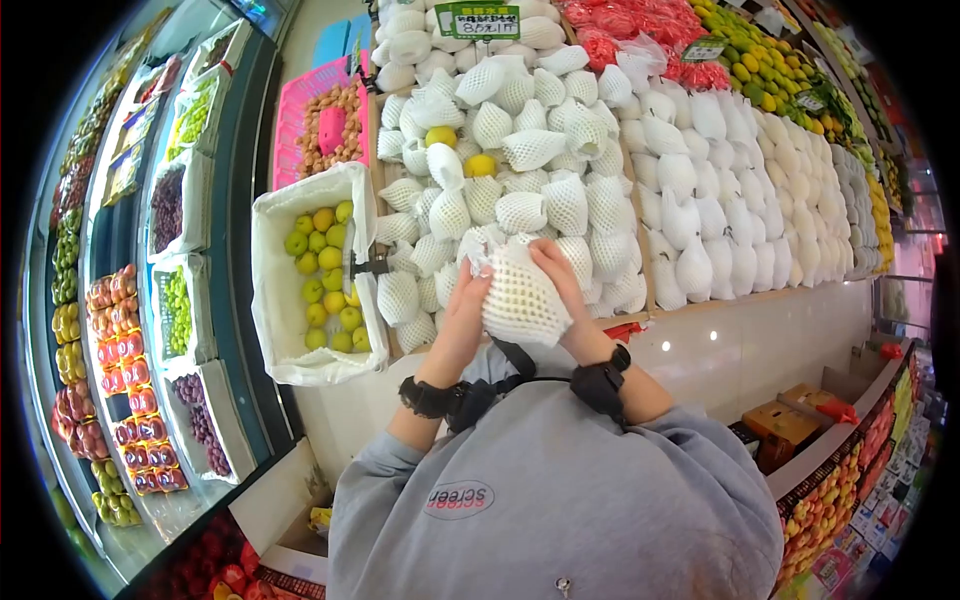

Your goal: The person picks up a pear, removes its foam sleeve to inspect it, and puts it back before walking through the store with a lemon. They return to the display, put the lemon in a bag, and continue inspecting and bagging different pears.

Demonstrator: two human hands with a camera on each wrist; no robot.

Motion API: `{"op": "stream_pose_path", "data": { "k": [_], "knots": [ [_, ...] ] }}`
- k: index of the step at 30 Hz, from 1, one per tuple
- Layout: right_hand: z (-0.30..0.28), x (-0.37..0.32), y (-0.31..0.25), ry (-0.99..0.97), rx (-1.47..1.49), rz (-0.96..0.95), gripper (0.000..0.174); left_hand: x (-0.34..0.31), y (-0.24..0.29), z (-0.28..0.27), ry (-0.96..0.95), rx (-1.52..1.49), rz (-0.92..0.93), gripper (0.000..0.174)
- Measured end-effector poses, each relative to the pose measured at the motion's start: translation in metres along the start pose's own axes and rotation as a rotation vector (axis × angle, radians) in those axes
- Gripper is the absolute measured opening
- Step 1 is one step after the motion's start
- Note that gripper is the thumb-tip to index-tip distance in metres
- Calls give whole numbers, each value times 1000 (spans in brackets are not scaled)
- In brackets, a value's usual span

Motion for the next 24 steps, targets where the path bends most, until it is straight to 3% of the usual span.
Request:
{"op": "stream_pose_path", "data": {
  "k": [2,5,7,9,11,13,16,21,24],
  "knots": [
    [4,9,5,-5,114,76,14,-3,7,4,28,183,5,60],
    [5,3,1,-71,164,406,24,-10,15,6,240,269,16,57],
    [12,-3,-6,-112,135,545,40,-10,15,-16,139,586,22,53],
    [7,-11,1,-124,6,581,43,-15,20,-21,119,957,4,53],
    [13,-18,5,-167,-151,579,51,-28,20,-17,30,1015,126,57],
    [-1,-20,12,-187,-8,617,53,-37,17,-19,-33,1121,293,70],
    [-7,-19,9,-266,155,638,54,-48,16,-19,22,801,238,70],
    [-2,-15,17,-353,248,622,56,-50,15,-25,139,950,487,42],
    [0,-18,13,-420,206,631,60,-58,25,-17,40,1037,595,34]
  ]
}}
Point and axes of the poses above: each hand's wrist, its own x-axis towards the middle knuckle, its own z-axis out of the palm, y = z × x, the point moved 1 cm from there along x, towards the middle knuckle, and after that the axes turned 5 degrees about -y, right-handed, at the moved point
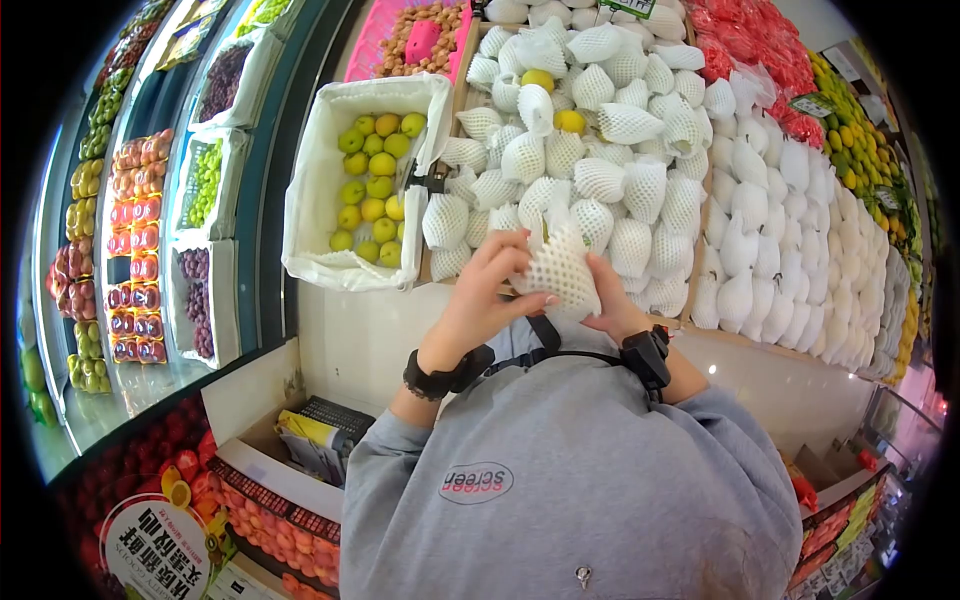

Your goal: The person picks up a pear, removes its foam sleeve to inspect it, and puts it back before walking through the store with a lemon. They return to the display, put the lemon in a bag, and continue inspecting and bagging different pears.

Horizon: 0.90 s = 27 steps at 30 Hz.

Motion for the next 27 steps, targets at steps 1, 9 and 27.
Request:
{"op": "stream_pose_path", "data": {
  "k": [1,9,27],
  "knots": [
    [0,-3,-1,-19,-28,9,62,-1,-1,0,-18,-12,50,32],
    [-16,-23,0,-18,-225,160,72,-3,3,-3,-214,-273,-145,22],
    [15,-6,23,310,-641,91,51,12,-51,18,-459,-238,-154,26]
  ]
}}
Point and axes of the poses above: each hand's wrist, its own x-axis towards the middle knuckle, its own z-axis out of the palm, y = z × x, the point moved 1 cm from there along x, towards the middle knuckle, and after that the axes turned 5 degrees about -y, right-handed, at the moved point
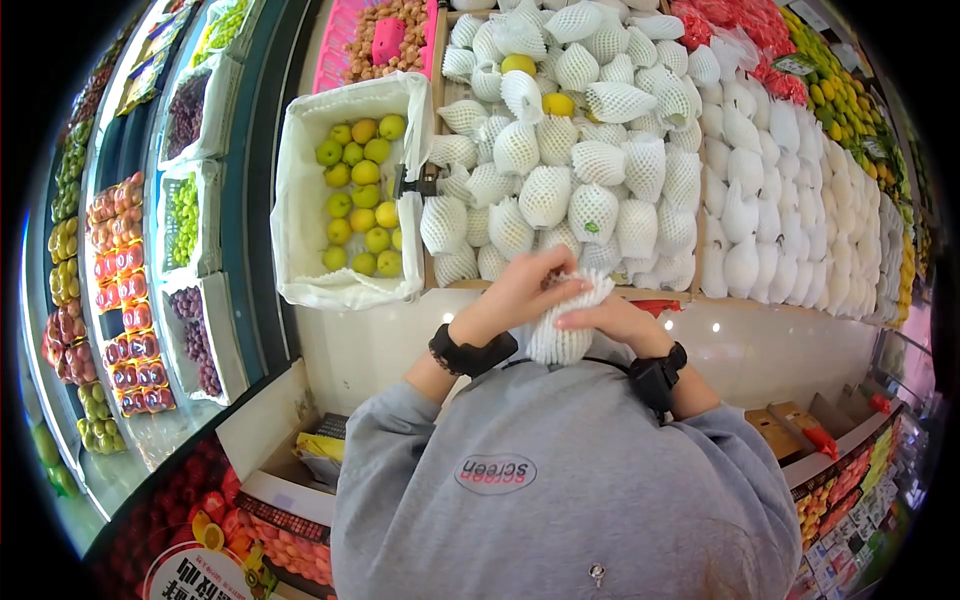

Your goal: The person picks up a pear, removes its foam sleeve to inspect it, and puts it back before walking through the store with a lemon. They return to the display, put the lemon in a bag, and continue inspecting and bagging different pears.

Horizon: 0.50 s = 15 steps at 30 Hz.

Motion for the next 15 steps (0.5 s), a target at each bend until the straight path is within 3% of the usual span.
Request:
{"op": "stream_pose_path", "data": {
  "k": [3,4,7,8,11,12,15],
  "knots": [
    [-5,11,-6,229,29,-81,40,8,-18,1,362,141,-11,41],
    [-7,15,-9,312,61,-116,37,8,-22,-1,328,117,-161,61],
    [-16,27,-15,438,94,-152,30,6,-22,1,70,-70,-92,73],
    [-14,29,-18,431,47,-145,37,4,-25,6,102,147,14,84],
    [1,50,-13,517,20,-219,47,13,-23,0,202,162,-42,83],
    [1,54,-11,486,-43,-213,64,18,-28,-6,198,146,-34,82],
    [-4,58,-13,469,-36,-266,75,22,-39,-24,223,105,-161,78]
  ]
}}
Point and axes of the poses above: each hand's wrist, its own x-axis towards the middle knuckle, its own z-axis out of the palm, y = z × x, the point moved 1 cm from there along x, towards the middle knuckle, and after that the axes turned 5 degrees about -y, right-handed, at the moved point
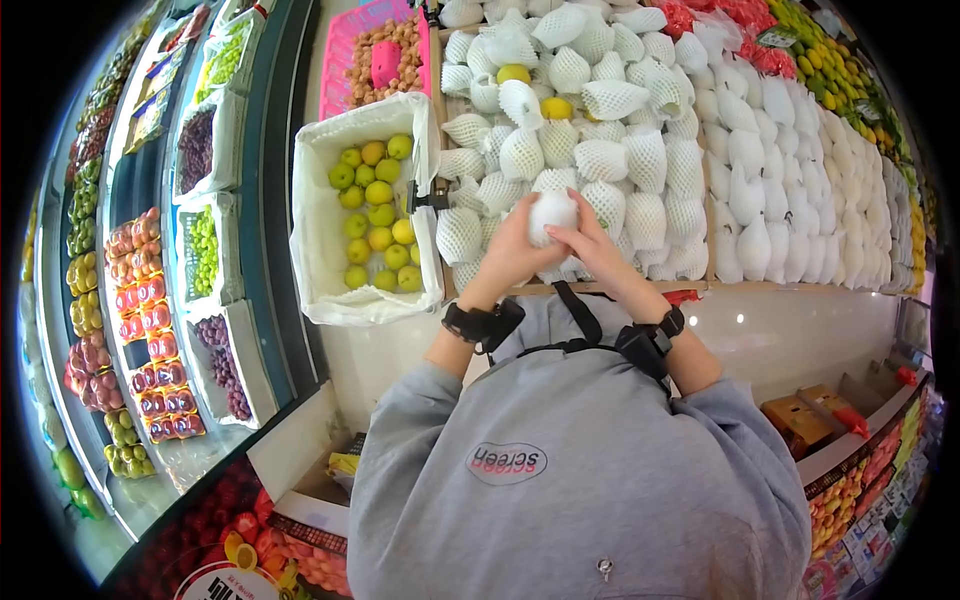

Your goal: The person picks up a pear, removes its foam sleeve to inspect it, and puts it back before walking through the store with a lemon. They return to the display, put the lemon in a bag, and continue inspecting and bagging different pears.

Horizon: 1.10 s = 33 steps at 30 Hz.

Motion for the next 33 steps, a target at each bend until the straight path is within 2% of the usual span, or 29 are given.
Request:
{"op": "stream_pose_path", "data": {
  "k": [1,4,6,7,10,14,17,19,20,21,23,25,26,28,33],
  "knots": [
    [-2,0,-2,-34,-8,26,81,5,-21,0,91,-112,-56,75],
    [-20,-10,0,-56,-48,0,76,28,-72,-10,343,-211,-199,77],
    [-44,-15,14,-37,-16,71,72,40,-91,-16,494,12,-298,83],
    [-55,-17,20,-31,0,107,70,48,-99,-18,464,78,-366,86],
    [-75,-35,35,47,-18,138,59,62,-111,-11,377,55,-374,86],
    [-85,-54,48,-19,-3,210,47,71,-106,1,442,165,-277,86],
    [-84,-59,50,-29,47,254,41,76,-105,4,310,305,-401,87],
    [-83,-59,42,-41,85,270,40,77,-103,1,188,372,-407,86],
    [-85,-58,43,-50,74,256,40,77,-102,0,125,404,-411,86],
    [-88,-56,43,-58,61,240,39,75,-105,2,156,382,-396,85],
    [-91,-49,43,-73,20,202,38,72,-114,8,225,339,-359,84],
    [-92,-44,45,-81,-30,177,37,71,-120,20,375,267,-302,83],
    [-92,-39,49,-91,-115,89,38,71,-124,24,447,227,-274,82],
    [-87,-26,48,-106,-289,-83,41,75,-118,25,451,264,-266,81],
    [-58,26,18,-129,-948,-393,57,75,-118,22,408,278,-291,78]
  ]
}}
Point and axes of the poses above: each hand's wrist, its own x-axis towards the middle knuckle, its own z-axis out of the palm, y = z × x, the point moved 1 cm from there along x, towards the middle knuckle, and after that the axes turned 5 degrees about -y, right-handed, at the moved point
